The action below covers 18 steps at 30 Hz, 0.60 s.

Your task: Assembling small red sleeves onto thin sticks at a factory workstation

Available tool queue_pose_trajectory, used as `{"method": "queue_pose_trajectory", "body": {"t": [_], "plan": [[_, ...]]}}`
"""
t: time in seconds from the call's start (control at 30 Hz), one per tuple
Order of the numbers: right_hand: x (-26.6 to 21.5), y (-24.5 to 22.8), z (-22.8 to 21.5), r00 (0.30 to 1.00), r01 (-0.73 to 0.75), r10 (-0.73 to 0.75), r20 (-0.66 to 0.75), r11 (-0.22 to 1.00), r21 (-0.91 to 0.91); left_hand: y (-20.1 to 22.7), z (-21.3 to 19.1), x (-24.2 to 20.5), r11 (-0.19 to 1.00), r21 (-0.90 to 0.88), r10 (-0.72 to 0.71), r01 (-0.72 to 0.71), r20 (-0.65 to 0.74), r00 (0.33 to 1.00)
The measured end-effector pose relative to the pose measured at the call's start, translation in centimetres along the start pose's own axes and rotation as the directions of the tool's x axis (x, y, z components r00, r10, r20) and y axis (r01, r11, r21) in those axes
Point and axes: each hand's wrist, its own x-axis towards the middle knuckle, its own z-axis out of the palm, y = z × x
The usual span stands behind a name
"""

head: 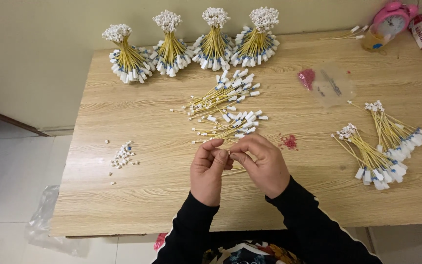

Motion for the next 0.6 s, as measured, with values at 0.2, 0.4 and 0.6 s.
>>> {"method": "queue_pose_trajectory", "body": {"t": [0.2, 0.4, 0.6], "plan": [[-0.1, -0.2, 0.2, 0.999, -0.025, 0.028, -0.023, 0.995, 0.096, -0.2, 0.2, 0.1, 1.0, -0.021, 0.021, -0.021, 0.013, 1.0], [-0.1, 0.3, 0.0, 0.996, -0.07, 0.064, 0.055, 0.988, 0.135, -0.4, -0.5, -0.1, 0.991, -0.125, -0.049, 0.052, 0.026, 0.998], [0.1, 0.7, -0.6, 0.979, -0.153, 0.115, 0.171, 0.962, 0.227, 0.3, -0.7, 0.2, 0.992, -0.115, -0.039, 0.046, 0.065, 0.997]]}}
